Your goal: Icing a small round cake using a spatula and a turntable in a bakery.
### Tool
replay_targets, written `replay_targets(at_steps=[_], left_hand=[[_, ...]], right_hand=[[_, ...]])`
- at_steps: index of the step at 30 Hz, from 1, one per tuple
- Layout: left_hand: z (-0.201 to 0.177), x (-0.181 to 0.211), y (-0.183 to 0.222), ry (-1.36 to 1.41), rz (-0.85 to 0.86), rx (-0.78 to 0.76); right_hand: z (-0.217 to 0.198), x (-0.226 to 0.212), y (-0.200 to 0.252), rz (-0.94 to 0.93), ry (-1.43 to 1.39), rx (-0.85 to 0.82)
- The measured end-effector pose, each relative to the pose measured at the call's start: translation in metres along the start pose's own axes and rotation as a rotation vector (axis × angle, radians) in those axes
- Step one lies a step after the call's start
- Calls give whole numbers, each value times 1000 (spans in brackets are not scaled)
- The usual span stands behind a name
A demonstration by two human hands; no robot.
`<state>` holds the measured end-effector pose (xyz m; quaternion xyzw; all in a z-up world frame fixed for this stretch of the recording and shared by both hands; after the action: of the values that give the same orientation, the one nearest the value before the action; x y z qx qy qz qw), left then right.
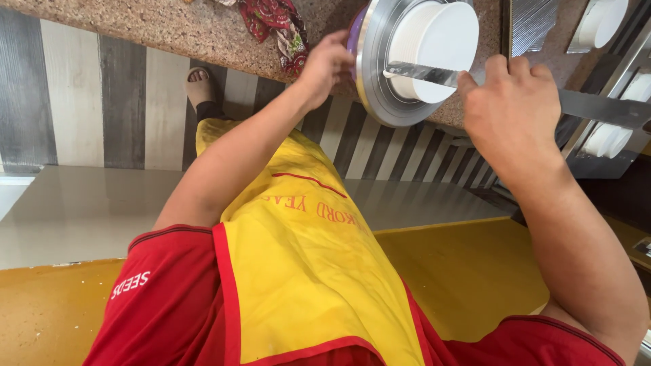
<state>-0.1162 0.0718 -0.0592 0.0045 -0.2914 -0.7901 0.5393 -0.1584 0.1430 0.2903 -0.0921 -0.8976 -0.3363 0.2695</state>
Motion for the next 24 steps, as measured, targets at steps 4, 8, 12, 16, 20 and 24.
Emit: replay_targets(at_steps=[4,8,12,16,20,24], left_hand=[[2,-7,9,51,-82,57],[9,-15,5,-253,-157,-13],[4,11,-1,20,25,45],[-21,12,-8,64,50,86],[-50,30,1,135,136,87],[-91,81,35,317,272,117]], right_hand=[[1,0,0,4,-1,-3],[-1,0,-2,8,-6,3],[-1,-1,0,9,-13,-10],[-9,-7,-1,8,9,-11],[-21,-10,19,79,-96,-118],[-29,-3,60,401,-622,30]])
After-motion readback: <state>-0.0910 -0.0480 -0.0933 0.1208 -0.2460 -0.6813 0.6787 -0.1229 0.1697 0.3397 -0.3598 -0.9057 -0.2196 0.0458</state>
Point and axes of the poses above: each hand's wrist, its own y-axis away from the middle knuckle, its own z-axis out of the palm, x = y × z, the point moved 4 cm from there along -y, towards the middle knuckle, and after that the axes turned 5 degrees about -z, right-handed, at the moved point
